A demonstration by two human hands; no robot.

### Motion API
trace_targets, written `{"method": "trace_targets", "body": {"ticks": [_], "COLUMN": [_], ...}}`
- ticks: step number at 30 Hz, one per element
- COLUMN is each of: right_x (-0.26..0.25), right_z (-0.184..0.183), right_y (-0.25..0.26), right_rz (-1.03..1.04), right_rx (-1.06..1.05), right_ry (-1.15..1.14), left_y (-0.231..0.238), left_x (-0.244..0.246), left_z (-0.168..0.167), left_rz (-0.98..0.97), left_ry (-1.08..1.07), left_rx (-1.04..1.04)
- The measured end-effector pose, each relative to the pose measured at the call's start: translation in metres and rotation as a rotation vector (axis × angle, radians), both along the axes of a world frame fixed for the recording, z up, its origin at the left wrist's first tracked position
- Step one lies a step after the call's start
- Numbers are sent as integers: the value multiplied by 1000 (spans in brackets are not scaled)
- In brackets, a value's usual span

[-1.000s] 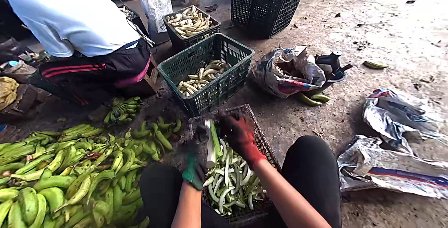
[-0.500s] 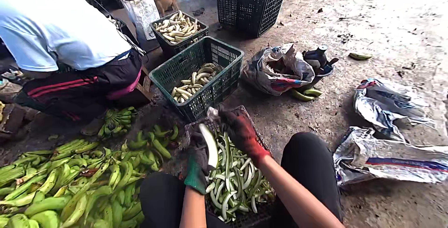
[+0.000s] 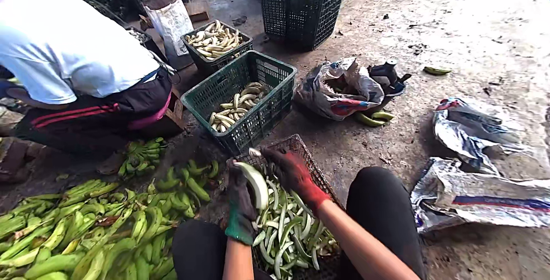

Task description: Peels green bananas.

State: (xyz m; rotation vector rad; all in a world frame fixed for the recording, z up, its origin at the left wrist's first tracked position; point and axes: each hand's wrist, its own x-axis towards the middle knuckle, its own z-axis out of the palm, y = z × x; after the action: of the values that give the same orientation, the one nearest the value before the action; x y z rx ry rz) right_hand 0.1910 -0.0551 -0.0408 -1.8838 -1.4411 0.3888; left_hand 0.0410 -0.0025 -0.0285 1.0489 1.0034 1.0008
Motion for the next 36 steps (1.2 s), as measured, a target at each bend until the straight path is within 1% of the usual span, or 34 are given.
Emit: {"method": "trace_targets", "body": {"ticks": [2,3,4,5,7,8,9,11,12,13,15,16,17,19,20,22,23,24,26,28,29,30,31,32,33,34,35,36], "right_x": [-40,-53,-57,-54,-39,-33,-30,-30,-29,-25,-9,-4,-3,-1,3,9,9,2,-26,-48,-51,-49,-42,-28,-13,-3,1,-1], "right_z": [-23,-31,-34,-32,-19,-14,-11,-6,-1,6,16,15,11,4,-3,-18,-21,-21,-22,-25,-25,-21,-15,-10,-9,-10,-11,-10], "right_y": [-33,-44,-46,-43,-36,-32,-28,-23,-18,-11,3,7,8,7,4,-6,-11,-21,-44,-54,-50,-43,-32,-22,-16,-14,-16,-23], "right_rz": [-58,-82,-95,-81,-27,-8,-5,-13,-6,16,84,100,88,17,-15,-36,-14,16,51,37,15,-5,-30,-43,-44,-44,-30,11], "right_rx": [174,247,298,308,252,244,258,249,166,24,-281,-350,-352,-285,-272,-189,-107,-29,181,332,331,270,148,-8,-112,-119,-73,-16], "right_ry": [-17,-46,-80,-92,-134,-180,-230,-298,-276,-213,8,113,159,194,246,350,338,277,79,-135,-187,-144,-54,76,218,309,333,296], "left_y": [11,16,18,16,6,6,8,9,7,5,4,2,1,2,0,2,8,13,21,25,22,14,4,-3,-8,-6,0,6], "left_x": [3,5,5,5,0,0,3,2,0,-5,-8,-10,-11,-14,-15,-16,-16,-16,-18,-15,-13,-12,-12,-12,-12,-14,-15,-17], "left_z": [-2,-2,-2,-3,-6,-2,4,4,3,1,-8,-6,0,10,13,12,9,5,0,0,0,1,5,8,11,12,13,10], "left_rz": [194,211,181,122,10,-2,38,79,44,-38,-136,-152,-160,-197,-225,-196,-141,-88,-28,-38,-65,-103,-133,-157,-155,-145,-132,-113], "left_ry": [-278,-448,-528,-511,-316,-231,-151,-4,72,120,72,57,61,47,20,-93,-155,-227,-375,-415,-396,-359,-315,-315,-324,-343,-351,-335], "left_rx": [-169,-250,-283,-261,-137,-113,-120,-103,-72,-38,-57,-53,-23,35,20,-102,-157,-198,-256,-290,-301,-280,-248,-244,-271,-299,-312,-307]}}
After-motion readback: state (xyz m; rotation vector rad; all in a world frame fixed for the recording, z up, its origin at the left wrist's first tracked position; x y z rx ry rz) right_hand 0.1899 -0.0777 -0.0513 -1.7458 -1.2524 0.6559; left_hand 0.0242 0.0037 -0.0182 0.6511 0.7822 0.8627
